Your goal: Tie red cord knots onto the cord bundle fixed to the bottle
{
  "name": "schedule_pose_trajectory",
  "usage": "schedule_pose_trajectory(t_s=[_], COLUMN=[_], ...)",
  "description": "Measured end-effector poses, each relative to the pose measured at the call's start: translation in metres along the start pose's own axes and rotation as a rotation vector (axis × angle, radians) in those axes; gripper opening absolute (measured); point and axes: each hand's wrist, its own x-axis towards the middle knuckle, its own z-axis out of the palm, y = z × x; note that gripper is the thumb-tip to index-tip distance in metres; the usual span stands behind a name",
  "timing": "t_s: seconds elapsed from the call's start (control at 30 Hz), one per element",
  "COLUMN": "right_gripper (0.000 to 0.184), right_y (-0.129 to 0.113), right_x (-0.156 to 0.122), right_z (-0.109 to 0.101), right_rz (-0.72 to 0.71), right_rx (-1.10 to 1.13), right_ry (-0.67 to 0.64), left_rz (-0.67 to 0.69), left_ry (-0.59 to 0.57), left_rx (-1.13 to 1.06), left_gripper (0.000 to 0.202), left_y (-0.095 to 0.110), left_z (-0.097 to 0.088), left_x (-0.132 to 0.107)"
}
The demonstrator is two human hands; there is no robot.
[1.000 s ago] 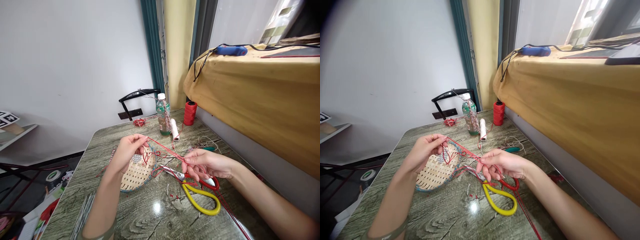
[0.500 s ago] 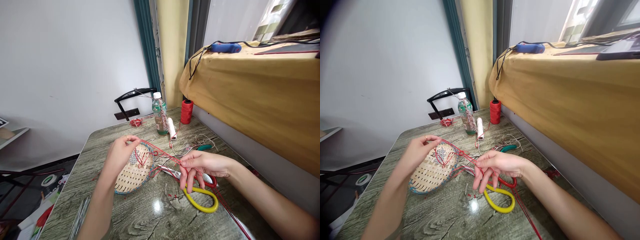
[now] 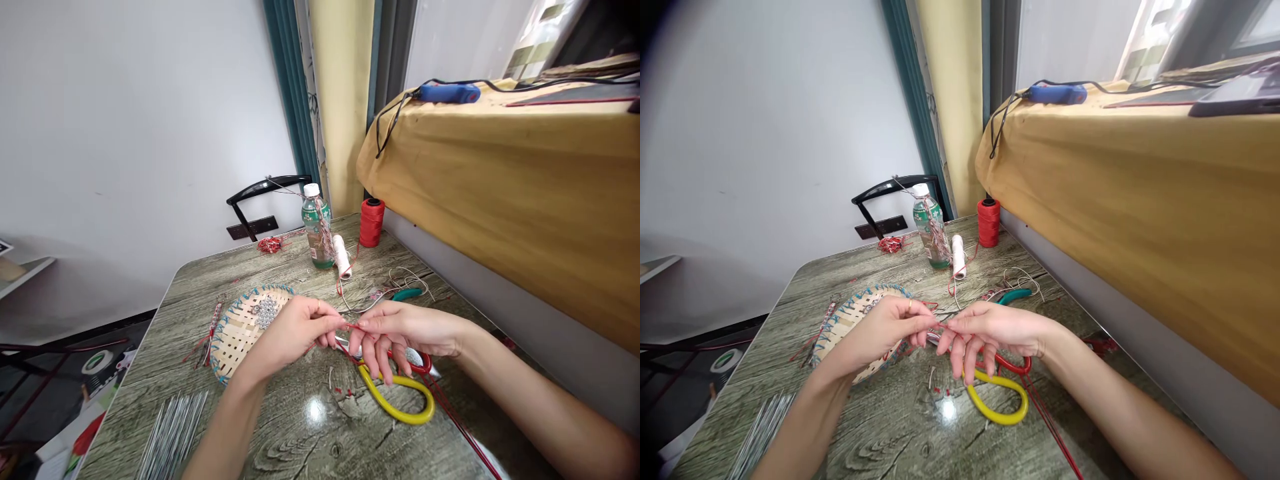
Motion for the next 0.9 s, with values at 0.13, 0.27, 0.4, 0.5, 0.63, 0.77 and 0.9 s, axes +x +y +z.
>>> schedule_pose_trajectory(t_s=[0.13,0.27,0.4,0.5,0.63,0.77,0.9], right_gripper=[0.036,0.034,0.025,0.024,0.020,0.018,0.019], right_y=[-0.003,-0.003,0.001,0.005,0.006,0.003,-0.001], right_x=[-0.001,0.000,0.003,0.006,0.008,0.007,0.005], right_z=[0.001,0.001,0.001,0.000,-0.003,-0.006,-0.007], right_rz=[0.013,0.013,-0.026,-0.051,-0.111,-0.152,-0.142], right_rx=[0.022,0.029,0.025,-0.028,-0.122,-0.144,-0.187], right_ry=[-0.007,0.007,0.113,0.204,0.344,0.410,0.403], left_rz=[0.018,0.023,0.011,0.006,-0.020,-0.038,-0.032], left_ry=[0.032,0.029,0.018,0.033,0.087,0.098,0.099], left_rx=[0.009,0.023,0.012,0.017,0.046,0.051,0.043], left_gripper=[0.022,0.023,0.023,0.022,0.021,0.023,0.023], left_y=[0.000,0.000,0.000,0.000,0.003,0.005,0.004], left_z=[-0.006,-0.007,-0.008,-0.008,-0.011,-0.014,-0.016], left_x=[-0.002,-0.004,-0.005,-0.005,-0.007,-0.011,-0.012])
